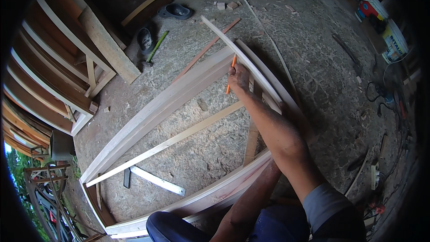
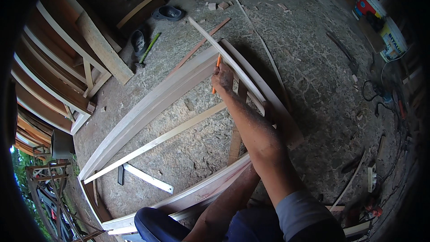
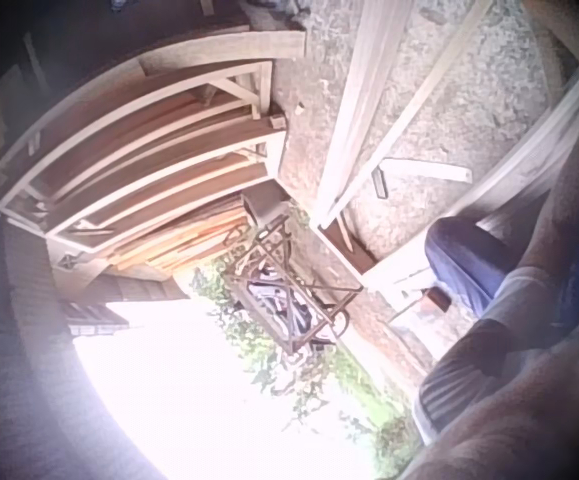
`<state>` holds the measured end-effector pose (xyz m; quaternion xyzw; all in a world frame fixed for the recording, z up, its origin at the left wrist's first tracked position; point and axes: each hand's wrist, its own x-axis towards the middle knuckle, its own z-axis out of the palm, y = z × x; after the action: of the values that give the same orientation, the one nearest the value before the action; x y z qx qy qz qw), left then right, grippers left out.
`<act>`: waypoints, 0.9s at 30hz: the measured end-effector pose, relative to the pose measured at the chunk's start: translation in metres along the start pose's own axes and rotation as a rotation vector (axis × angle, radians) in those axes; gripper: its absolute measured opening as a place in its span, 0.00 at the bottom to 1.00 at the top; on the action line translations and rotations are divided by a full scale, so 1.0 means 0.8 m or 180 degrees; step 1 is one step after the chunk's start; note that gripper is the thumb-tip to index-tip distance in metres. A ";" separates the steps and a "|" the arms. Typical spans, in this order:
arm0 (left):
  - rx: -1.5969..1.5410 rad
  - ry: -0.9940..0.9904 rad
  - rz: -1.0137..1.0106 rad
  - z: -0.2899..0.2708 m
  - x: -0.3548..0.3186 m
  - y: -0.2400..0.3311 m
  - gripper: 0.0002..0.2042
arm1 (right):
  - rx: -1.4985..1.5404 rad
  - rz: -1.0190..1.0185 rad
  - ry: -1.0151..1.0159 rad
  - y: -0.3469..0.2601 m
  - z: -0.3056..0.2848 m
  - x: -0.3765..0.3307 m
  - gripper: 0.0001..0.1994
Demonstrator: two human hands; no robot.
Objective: The person measures and marks thin wooden strips using a try square and pencil, then cuts them with a hand saw. The person fits the cut strips into a larger wooden frame structure on the ground.
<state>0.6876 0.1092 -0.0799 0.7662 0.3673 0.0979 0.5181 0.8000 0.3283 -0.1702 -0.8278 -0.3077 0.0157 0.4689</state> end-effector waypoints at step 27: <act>0.0199 -0.0026 0.0165 0.005 -0.004 -0.010 0.28 | 0.0371 0.0506 -0.0603 -0.023 -0.010 -0.006 0.11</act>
<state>0.6836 0.1056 -0.0882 0.7916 0.3481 0.0966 0.4927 0.7895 0.3266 -0.1523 -0.8157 -0.2826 0.1487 0.4823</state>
